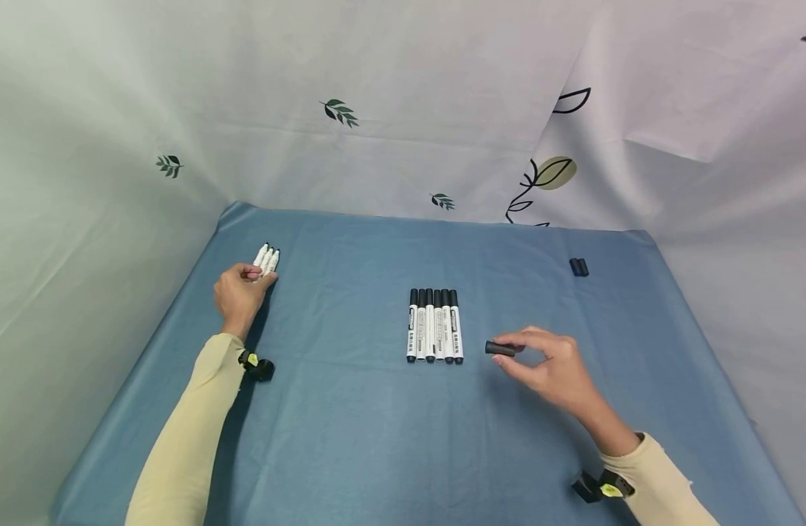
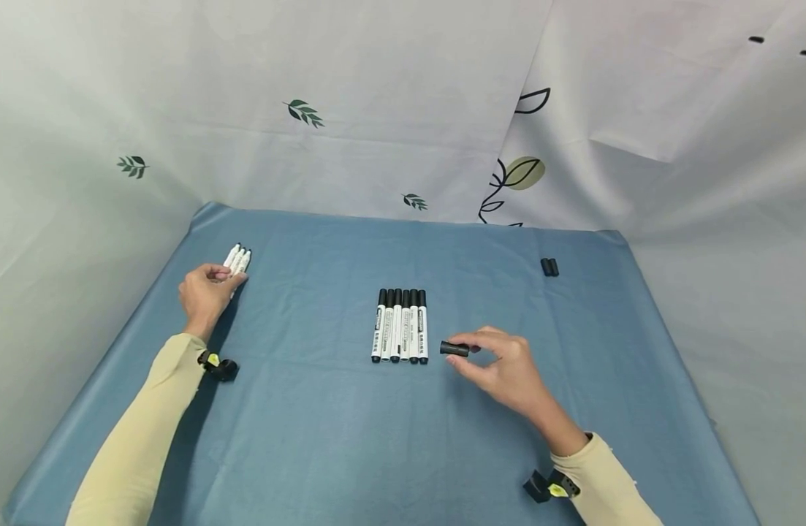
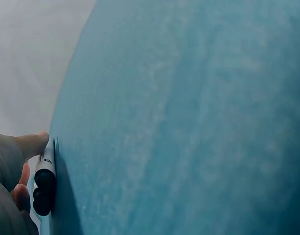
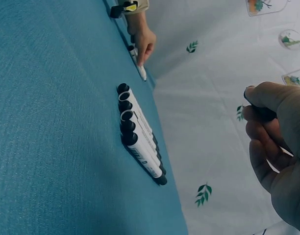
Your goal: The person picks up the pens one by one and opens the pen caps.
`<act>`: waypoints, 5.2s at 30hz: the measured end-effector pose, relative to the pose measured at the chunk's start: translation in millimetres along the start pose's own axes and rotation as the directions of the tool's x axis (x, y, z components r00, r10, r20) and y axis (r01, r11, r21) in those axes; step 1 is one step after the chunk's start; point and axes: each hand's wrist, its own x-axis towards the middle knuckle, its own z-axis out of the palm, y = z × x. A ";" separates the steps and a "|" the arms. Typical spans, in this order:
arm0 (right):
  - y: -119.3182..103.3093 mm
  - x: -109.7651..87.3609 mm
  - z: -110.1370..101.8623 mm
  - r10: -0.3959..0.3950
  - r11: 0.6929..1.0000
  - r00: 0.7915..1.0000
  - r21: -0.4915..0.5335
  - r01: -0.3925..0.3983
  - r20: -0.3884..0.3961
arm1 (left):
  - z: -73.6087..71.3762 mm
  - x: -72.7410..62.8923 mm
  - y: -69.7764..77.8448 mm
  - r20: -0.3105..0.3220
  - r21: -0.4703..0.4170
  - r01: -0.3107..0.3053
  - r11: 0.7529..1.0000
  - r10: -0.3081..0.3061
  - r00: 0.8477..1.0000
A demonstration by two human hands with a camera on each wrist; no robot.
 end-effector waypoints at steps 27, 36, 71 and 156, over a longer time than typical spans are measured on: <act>56.1 38.0 -42.3 0.174 0.980 0.939 -0.045 -0.195 -0.297 | -4.6 -65.4 60.2 0.067 -0.381 -0.211 0.900 0.255 0.965; 97.5 43.0 -59.4 0.322 0.934 0.851 -0.008 -0.357 -0.414 | -10.4 -110.4 70.1 0.183 -0.378 -0.271 0.885 0.359 0.915; 212.4 41.4 -67.3 0.737 0.552 0.467 0.035 -0.833 -0.489 | -8.0 -150.5 78.6 0.285 -0.452 -0.227 0.863 0.381 0.880; 19.0 11.3 -3.0 0.133 0.955 0.982 -0.248 -0.162 -0.130 | 72.0 -160.5 136.9 0.529 -0.258 -0.219 0.941 0.328 0.783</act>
